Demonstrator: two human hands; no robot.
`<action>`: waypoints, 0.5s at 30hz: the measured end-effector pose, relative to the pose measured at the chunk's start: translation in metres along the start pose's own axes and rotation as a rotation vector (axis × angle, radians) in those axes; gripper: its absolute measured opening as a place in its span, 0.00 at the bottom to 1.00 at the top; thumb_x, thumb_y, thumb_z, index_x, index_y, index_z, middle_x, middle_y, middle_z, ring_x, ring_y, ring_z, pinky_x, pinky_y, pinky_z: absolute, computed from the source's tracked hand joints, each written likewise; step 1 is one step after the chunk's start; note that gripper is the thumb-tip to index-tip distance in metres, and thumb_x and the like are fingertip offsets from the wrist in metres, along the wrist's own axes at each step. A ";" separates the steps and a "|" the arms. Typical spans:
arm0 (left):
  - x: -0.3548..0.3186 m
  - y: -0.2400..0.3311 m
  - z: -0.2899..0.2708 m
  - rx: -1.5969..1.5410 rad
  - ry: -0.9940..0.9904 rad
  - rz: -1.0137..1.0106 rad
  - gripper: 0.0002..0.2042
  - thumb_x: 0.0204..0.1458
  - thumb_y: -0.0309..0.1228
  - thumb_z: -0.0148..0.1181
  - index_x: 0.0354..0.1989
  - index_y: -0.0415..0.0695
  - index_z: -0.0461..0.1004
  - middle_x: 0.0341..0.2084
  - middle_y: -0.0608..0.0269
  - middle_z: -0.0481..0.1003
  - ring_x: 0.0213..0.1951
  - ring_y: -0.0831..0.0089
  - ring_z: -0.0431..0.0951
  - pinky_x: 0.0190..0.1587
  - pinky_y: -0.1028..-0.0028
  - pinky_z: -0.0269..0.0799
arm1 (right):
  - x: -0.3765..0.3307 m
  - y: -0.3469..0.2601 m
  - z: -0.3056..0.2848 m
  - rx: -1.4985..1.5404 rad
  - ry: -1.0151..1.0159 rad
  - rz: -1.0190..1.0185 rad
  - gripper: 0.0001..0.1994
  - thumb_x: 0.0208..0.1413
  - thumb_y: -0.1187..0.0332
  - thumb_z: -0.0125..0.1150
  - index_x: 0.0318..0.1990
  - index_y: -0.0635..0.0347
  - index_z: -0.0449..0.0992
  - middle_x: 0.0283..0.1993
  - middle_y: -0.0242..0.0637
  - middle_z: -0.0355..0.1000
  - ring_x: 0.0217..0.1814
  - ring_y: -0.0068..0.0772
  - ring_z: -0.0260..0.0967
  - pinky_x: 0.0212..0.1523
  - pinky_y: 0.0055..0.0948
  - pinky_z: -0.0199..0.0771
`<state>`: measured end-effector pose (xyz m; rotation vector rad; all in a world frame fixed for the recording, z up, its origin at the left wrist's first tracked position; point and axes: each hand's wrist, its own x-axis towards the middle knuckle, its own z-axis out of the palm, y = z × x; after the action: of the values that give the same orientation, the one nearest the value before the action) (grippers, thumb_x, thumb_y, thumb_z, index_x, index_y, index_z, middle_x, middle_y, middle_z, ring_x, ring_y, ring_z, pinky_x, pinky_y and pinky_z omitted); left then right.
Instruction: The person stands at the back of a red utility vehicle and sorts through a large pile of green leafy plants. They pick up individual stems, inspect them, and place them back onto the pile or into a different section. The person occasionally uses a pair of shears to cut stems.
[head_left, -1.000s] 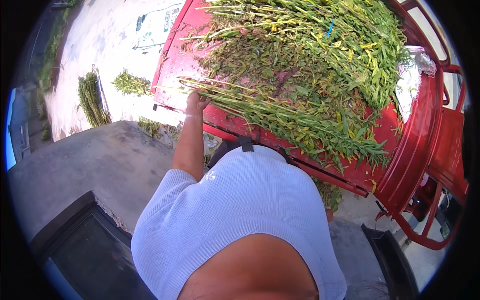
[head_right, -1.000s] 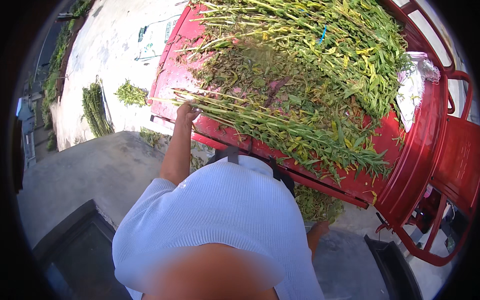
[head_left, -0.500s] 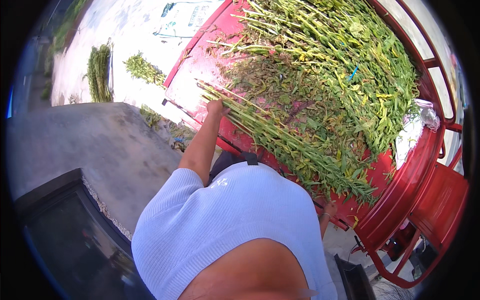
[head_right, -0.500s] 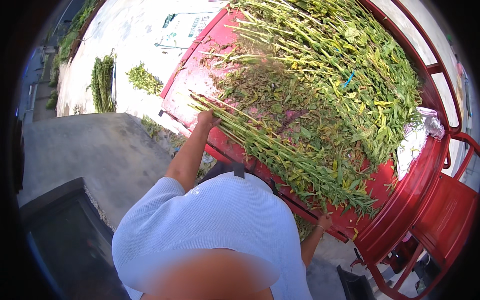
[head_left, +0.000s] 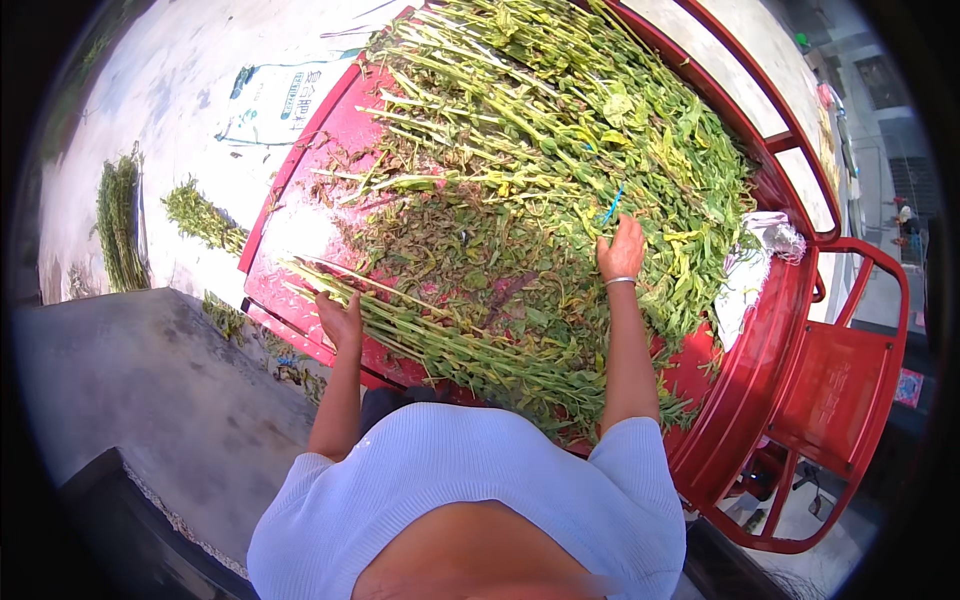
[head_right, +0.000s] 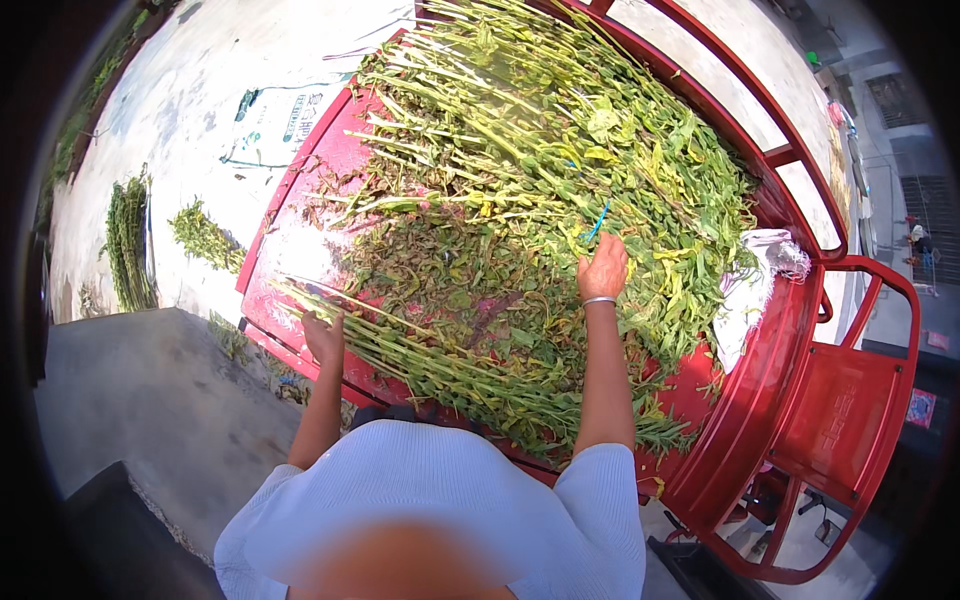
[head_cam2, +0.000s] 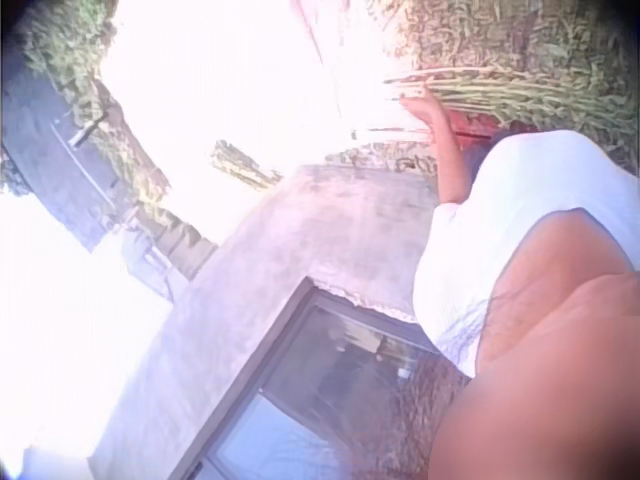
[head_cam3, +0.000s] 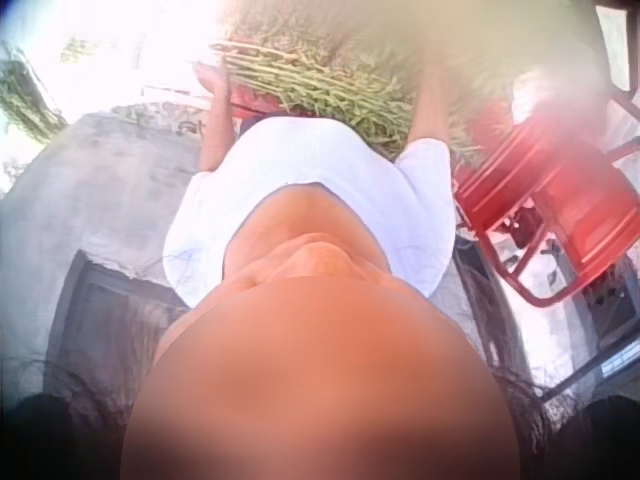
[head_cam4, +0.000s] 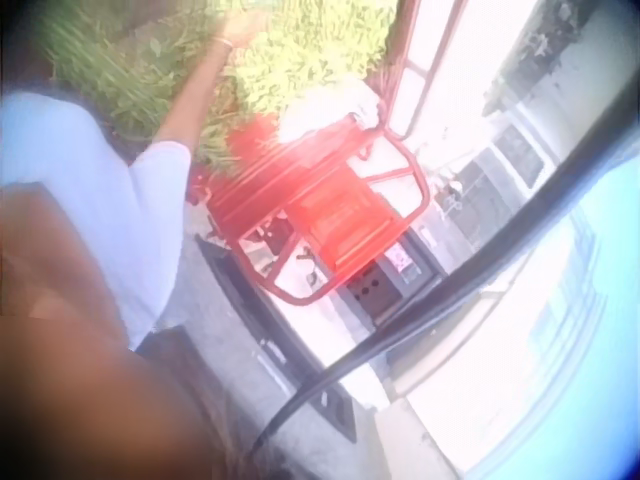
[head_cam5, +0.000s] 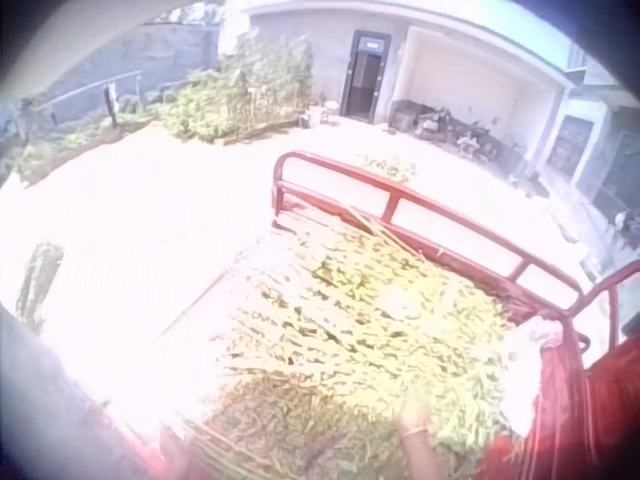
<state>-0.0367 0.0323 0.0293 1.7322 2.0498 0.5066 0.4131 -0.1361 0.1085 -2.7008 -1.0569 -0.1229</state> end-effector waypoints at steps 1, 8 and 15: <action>0.003 0.003 0.001 0.029 0.062 0.105 0.24 0.40 0.36 0.67 0.40 0.34 0.64 0.26 0.51 0.68 0.29 0.56 0.70 0.35 0.62 0.67 | 0.027 -0.012 -0.005 -0.040 -0.030 0.013 0.33 0.38 0.66 0.68 0.54 0.56 0.59 0.58 0.43 0.56 0.59 0.47 0.54 0.52 0.45 0.60; 0.031 0.048 0.043 -0.468 -0.241 0.137 0.10 0.44 0.29 0.64 0.30 0.38 0.70 0.24 0.63 0.71 0.23 0.76 0.71 0.27 0.77 0.69 | 0.128 -0.047 0.008 -0.245 -0.281 -0.083 0.41 0.32 0.56 0.73 0.58 0.45 0.58 0.67 0.38 0.45 0.66 0.45 0.44 0.56 0.49 0.55; 0.022 0.137 0.081 -0.957 -0.763 -0.152 0.11 0.50 0.30 0.59 0.37 0.38 0.67 0.30 0.65 0.72 0.31 0.77 0.74 0.29 0.80 0.69 | 0.109 -0.043 0.069 -0.217 -0.200 -0.047 0.34 0.37 0.63 0.69 0.55 0.47 0.59 0.57 0.42 0.56 0.55 0.44 0.57 0.48 0.46 0.60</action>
<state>0.1180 0.0776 0.0299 0.9451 1.0813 0.5336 0.4633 -0.0164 0.0675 -2.9328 -1.2281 0.0267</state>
